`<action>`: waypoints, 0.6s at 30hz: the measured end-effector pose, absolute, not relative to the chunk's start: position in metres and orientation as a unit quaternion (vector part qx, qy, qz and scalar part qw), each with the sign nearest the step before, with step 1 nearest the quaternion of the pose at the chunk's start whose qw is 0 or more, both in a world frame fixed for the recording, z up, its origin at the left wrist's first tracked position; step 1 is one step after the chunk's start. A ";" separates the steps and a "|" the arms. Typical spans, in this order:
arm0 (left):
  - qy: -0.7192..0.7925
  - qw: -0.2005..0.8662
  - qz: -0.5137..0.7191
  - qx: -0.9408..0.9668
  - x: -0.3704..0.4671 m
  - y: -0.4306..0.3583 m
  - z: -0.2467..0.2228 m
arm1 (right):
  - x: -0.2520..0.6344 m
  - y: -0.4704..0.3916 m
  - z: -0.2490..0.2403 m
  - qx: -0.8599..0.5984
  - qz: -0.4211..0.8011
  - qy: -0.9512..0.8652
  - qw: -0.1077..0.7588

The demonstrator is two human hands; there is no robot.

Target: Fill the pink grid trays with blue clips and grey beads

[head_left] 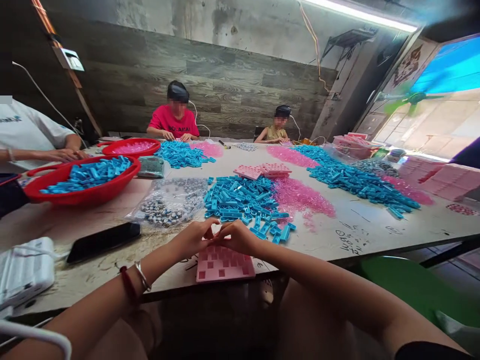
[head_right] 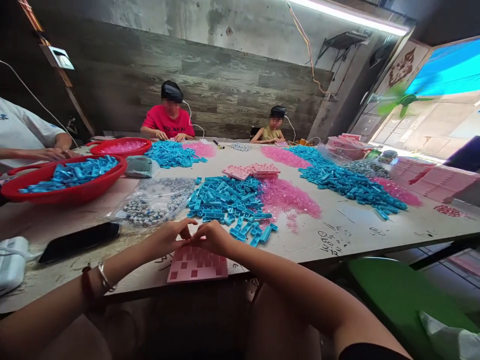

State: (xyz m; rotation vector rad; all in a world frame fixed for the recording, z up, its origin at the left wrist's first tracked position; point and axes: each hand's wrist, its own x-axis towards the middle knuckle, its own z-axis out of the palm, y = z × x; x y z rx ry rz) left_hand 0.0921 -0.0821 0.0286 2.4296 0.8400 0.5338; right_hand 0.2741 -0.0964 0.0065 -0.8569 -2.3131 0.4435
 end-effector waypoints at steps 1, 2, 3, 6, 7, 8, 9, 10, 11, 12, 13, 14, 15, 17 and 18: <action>0.308 0.253 0.194 0.897 0.093 -0.081 0.029 | 0.274 -0.096 0.006 -0.325 0.173 -0.875 0.315; 0.307 0.249 0.193 0.898 0.093 -0.081 0.028 | 0.274 -0.095 0.007 -0.325 0.176 -0.874 0.315; 0.308 0.245 0.192 0.899 0.093 -0.080 0.028 | 0.274 -0.095 0.007 -0.327 0.177 -0.875 0.311; 0.308 0.252 0.190 0.897 0.093 -0.077 0.027 | 0.273 -0.094 0.009 -0.340 0.173 -0.878 0.289; 0.308 0.259 0.191 0.895 0.092 -0.076 0.026 | 0.272 -0.094 0.010 -0.345 0.171 -0.878 0.284; 0.306 0.267 0.194 0.893 0.092 -0.075 0.025 | 0.272 -0.095 0.011 -0.350 0.170 -0.877 0.282; 0.303 0.275 0.197 0.891 0.091 -0.074 0.024 | 0.272 -0.096 0.012 -0.353 0.171 -0.876 0.282; 0.300 0.283 0.201 0.888 0.090 -0.074 0.024 | 0.271 -0.097 0.012 -0.355 0.172 -0.874 0.284; 0.297 0.289 0.205 0.887 0.089 -0.074 0.023 | 0.271 -0.098 0.013 -0.355 0.173 -0.873 0.286; 0.293 0.293 0.210 0.885 0.089 -0.074 0.022 | 0.270 -0.099 0.012 -0.355 0.173 -0.872 0.289; 0.291 0.293 0.215 0.885 0.088 -0.075 0.022 | 0.269 -0.101 0.012 -0.357 0.171 -0.870 0.293; 0.291 0.290 0.220 0.885 0.087 -0.076 0.022 | 0.269 -0.102 0.011 -0.360 0.168 -0.868 0.297; 0.294 0.285 0.225 0.884 0.086 -0.077 0.021 | 0.268 -0.103 0.010 -0.364 0.164 -0.866 0.300; 0.301 0.274 0.231 0.884 0.086 -0.078 0.021 | 0.267 -0.104 0.009 -0.372 0.159 -0.863 0.304; 0.305 0.272 0.232 0.883 0.086 -0.078 0.020 | 0.266 -0.104 0.009 -0.374 0.160 -0.862 0.302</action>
